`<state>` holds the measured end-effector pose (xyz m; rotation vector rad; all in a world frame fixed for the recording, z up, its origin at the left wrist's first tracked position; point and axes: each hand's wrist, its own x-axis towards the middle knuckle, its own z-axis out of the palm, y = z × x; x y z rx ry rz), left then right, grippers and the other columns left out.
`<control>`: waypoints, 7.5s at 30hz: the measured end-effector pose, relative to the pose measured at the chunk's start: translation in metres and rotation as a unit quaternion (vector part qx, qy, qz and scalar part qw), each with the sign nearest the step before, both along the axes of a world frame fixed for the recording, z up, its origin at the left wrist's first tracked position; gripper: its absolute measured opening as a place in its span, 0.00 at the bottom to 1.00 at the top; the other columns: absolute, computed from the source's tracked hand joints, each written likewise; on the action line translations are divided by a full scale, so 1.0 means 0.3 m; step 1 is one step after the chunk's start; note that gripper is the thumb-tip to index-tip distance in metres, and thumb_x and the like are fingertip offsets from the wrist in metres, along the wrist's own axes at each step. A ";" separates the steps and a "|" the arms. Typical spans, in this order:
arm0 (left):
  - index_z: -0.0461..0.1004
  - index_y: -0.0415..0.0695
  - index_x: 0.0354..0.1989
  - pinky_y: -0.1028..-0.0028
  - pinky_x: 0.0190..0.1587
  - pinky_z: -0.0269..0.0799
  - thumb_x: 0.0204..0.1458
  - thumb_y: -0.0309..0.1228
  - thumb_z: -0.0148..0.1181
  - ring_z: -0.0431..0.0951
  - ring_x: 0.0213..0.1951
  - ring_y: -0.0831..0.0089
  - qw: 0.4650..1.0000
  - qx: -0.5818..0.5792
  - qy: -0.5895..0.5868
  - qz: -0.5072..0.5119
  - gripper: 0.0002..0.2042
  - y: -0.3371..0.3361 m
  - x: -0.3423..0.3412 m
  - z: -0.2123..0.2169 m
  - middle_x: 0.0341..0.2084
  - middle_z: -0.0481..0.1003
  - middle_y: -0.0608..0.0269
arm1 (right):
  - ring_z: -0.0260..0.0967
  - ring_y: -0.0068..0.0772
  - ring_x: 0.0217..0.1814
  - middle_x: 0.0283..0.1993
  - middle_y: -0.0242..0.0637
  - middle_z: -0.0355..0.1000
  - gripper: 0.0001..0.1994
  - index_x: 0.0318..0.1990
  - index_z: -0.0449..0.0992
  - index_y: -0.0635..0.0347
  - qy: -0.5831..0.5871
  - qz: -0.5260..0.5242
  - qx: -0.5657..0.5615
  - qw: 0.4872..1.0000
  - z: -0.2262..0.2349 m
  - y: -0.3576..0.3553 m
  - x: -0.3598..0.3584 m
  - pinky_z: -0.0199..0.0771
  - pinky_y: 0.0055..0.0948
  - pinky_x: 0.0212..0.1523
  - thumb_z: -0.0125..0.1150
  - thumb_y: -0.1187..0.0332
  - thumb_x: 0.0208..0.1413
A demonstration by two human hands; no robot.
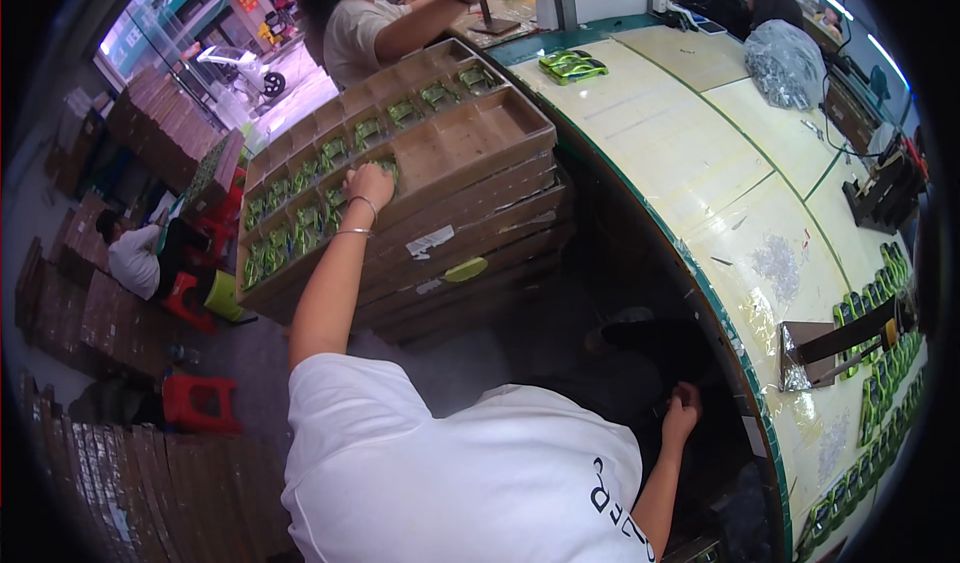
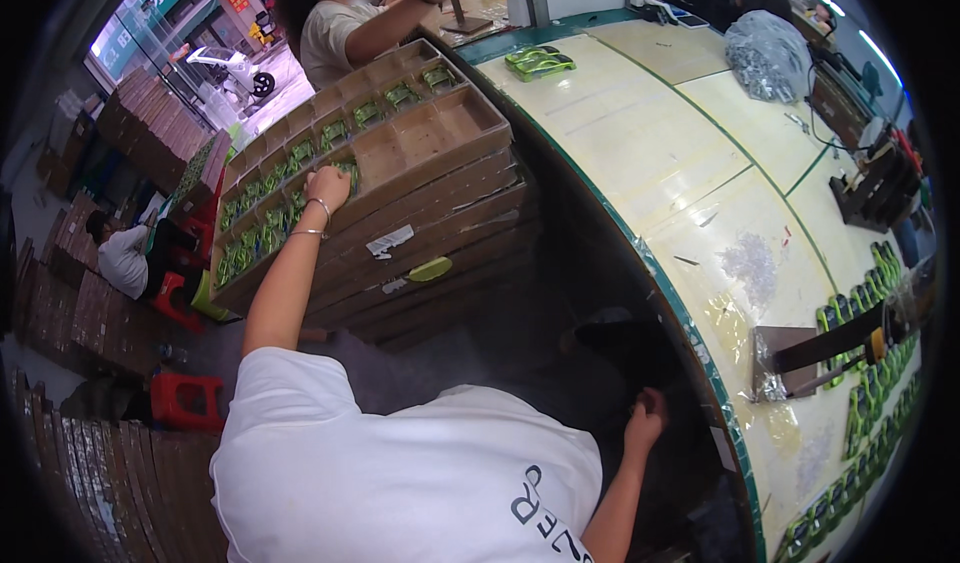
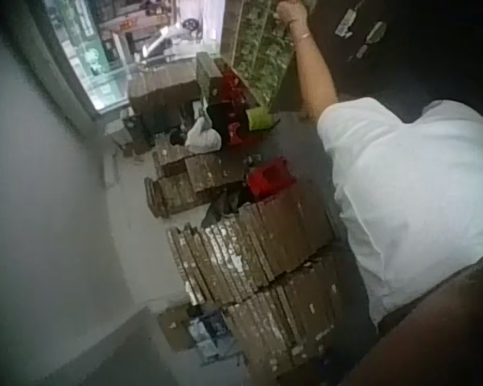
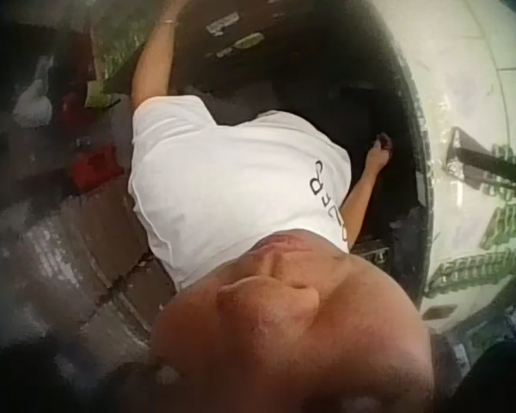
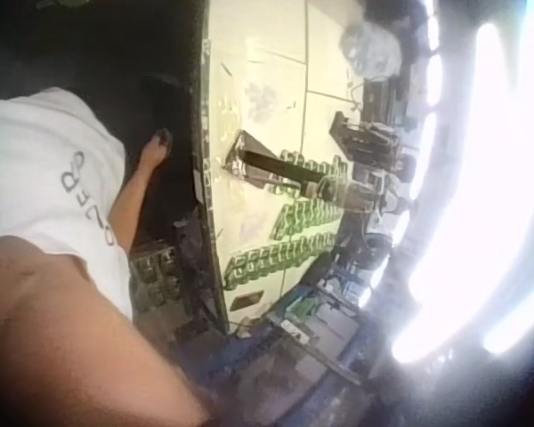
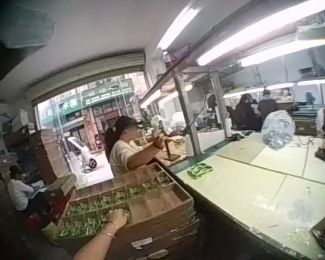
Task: The person assembles toy car bodies by fitting clear plastic inserts into them by hand and securing them with a table-mounted press tool, placing finished cars into a tray. The person then arranges additional car bodies onto the table and wipes their face with a tissue.
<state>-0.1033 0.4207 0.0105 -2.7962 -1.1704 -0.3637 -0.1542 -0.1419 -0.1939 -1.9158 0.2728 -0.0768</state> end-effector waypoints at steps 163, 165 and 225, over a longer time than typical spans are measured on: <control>0.74 0.40 0.32 0.82 0.18 0.57 0.29 0.22 0.64 0.62 0.18 0.78 0.409 -0.444 -0.121 -0.788 0.16 -1.430 -0.018 0.011 0.18 0.64 0.65 | 0.66 0.38 0.31 0.31 0.38 0.66 0.27 0.41 0.65 0.61 -0.263 -0.101 -0.265 0.922 0.633 -0.050 -0.165 0.67 0.30 0.31 0.66 0.65 0.27; 0.74 0.40 0.32 0.82 0.18 0.57 0.29 0.22 0.64 0.62 0.18 0.78 0.408 -0.443 -0.122 -0.789 0.16 -1.433 -0.015 0.008 0.17 0.64 0.65 | 0.66 0.38 0.31 0.31 0.38 0.66 0.27 0.41 0.65 0.61 -0.259 -0.099 -0.267 0.923 0.632 -0.050 -0.164 0.67 0.30 0.31 0.66 0.65 0.27; 0.63 0.35 0.35 0.78 0.28 0.69 0.54 0.34 0.37 0.72 0.26 0.75 0.349 -0.870 0.114 -0.328 0.13 -1.446 -0.075 -0.151 0.25 0.71 0.58 | 0.67 0.39 0.30 0.27 0.40 0.69 0.10 0.28 0.71 0.59 0.055 -0.299 -0.311 0.901 0.566 -0.652 -0.113 0.66 0.34 0.32 0.52 0.62 0.42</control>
